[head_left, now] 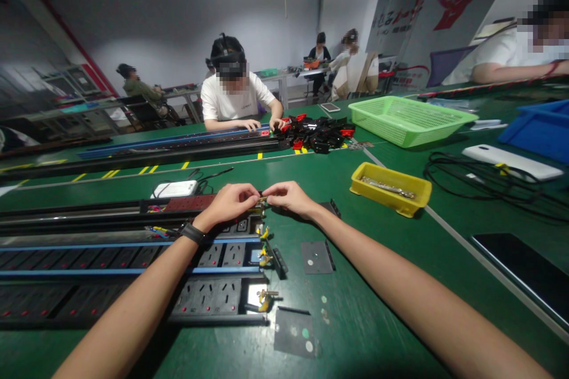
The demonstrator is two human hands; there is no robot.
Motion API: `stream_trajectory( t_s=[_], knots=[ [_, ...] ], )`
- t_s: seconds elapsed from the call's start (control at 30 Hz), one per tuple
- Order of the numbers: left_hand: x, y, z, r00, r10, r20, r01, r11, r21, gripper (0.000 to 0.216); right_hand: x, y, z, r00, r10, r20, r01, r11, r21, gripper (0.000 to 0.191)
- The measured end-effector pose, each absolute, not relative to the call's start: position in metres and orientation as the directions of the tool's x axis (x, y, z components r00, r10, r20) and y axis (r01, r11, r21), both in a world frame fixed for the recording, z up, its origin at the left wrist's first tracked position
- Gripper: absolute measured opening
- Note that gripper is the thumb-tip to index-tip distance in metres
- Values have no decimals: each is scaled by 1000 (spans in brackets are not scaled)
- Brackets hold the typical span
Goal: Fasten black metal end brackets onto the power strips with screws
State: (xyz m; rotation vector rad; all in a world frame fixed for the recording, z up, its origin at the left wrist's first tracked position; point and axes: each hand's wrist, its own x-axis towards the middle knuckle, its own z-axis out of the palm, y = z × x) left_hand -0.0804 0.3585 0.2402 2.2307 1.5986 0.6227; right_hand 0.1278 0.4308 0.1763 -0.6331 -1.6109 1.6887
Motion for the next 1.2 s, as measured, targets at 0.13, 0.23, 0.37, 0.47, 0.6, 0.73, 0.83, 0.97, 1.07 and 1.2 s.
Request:
stream_trajectory(
  t_s=[0.13, 0.23, 0.37, 0.47, 0.6, 0.73, 0.83, 0.97, 1.07, 1.2],
  knots=[
    [-81, 359, 240, 287, 945, 159, 804, -328, 497, 28, 129, 430, 176, -638, 763, 104, -147, 11, -989, 37],
    [-81, 359, 241, 296, 943, 153, 803, -332, 495, 28, 129, 431, 175, -628, 771, 109, -156, 13, -988, 36],
    [-81, 359, 241, 305, 940, 151, 804, -339, 490, 28, 128, 433, 172, -613, 781, 121, -163, 25, -986, 33],
    [-82, 360, 240, 313, 938, 152, 805, -346, 481, 27, 127, 434, 170, -615, 778, 126, -159, 34, -987, 33],
    [-83, 360, 239, 307, 940, 151, 812, -341, 473, 27, 127, 434, 170, -622, 773, 125, -165, 27, -986, 35],
    [-83, 361, 239, 308, 939, 152, 808, -343, 480, 27, 128, 433, 172, -626, 771, 112, -162, 12, -987, 35],
    [-83, 361, 239, 306, 940, 151, 809, -340, 480, 27, 128, 433, 173, -623, 774, 113, -160, 15, -987, 37],
    [-83, 360, 239, 308, 940, 148, 806, -341, 484, 27, 128, 433, 172, -624, 770, 136, -167, 39, -985, 41],
    [-83, 360, 239, 313, 938, 150, 803, -345, 486, 27, 128, 433, 170, -626, 765, 155, -173, 58, -983, 43],
    [-83, 361, 238, 315, 937, 152, 803, -349, 483, 27, 125, 433, 168, -613, 778, 137, -158, 49, -986, 42]
  ],
)
